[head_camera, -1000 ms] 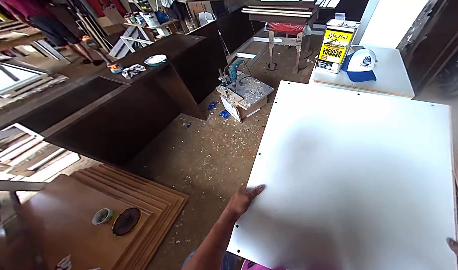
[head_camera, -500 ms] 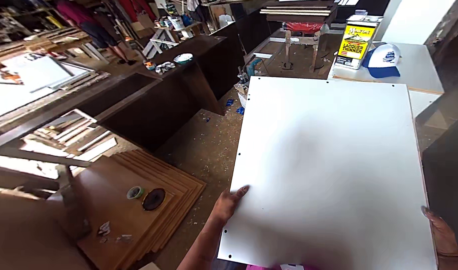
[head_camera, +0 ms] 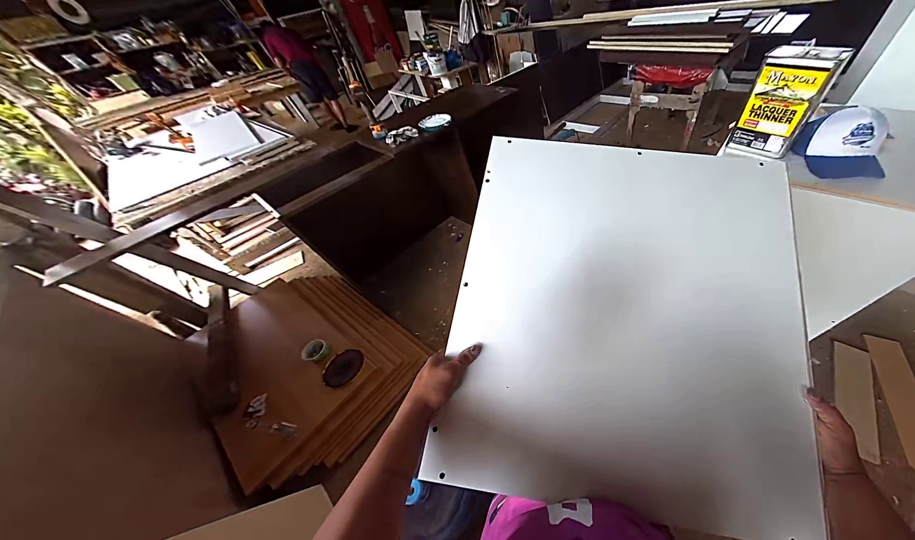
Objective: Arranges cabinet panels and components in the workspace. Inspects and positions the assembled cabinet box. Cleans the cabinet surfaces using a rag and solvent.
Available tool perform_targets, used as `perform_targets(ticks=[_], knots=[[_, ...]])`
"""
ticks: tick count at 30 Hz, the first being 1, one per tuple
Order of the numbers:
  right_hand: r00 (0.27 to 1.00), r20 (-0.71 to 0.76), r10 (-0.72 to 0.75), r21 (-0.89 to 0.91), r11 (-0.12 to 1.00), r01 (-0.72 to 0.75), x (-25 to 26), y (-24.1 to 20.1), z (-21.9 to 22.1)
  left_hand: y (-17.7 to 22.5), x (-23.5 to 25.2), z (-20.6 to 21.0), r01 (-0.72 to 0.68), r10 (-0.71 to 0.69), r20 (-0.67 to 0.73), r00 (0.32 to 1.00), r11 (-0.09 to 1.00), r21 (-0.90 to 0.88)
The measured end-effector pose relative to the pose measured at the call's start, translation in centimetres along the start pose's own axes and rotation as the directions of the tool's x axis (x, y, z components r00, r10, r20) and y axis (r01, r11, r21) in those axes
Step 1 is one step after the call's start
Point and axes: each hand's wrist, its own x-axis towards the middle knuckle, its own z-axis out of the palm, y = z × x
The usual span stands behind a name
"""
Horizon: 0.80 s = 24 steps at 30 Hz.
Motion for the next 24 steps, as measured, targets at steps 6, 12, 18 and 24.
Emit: perform_targets(ticks=[6,12,18,24], knots=[[1.000,0.024,-0.001,-0.036,0.999,0.002,2.6,0.9,0.4,0.5,1.9,0.9,-0.014,0.015,-0.022,1.000,1.000,0.025],[0.998,0.054,0.027,-0.014,1.000,-0.026,5.2,0.9,0.9,1.0,4.0,1.7,-0.005,0.005,-0.019,1.000,1.000,0.002],[0.997,0.056,0.049,-0.024,0.999,-0.047,6.8,0.4,1.8,1.7,5.6,2.0,0.016,-0.016,-0.029,0.999,1.000,0.003],[0.995,0.042,0.094,-0.056,0.994,-0.092,8.3,0.1,3.0,2.2,7.3,1.8,0.018,-0.015,-0.064,0.998,0.999,0.043]])
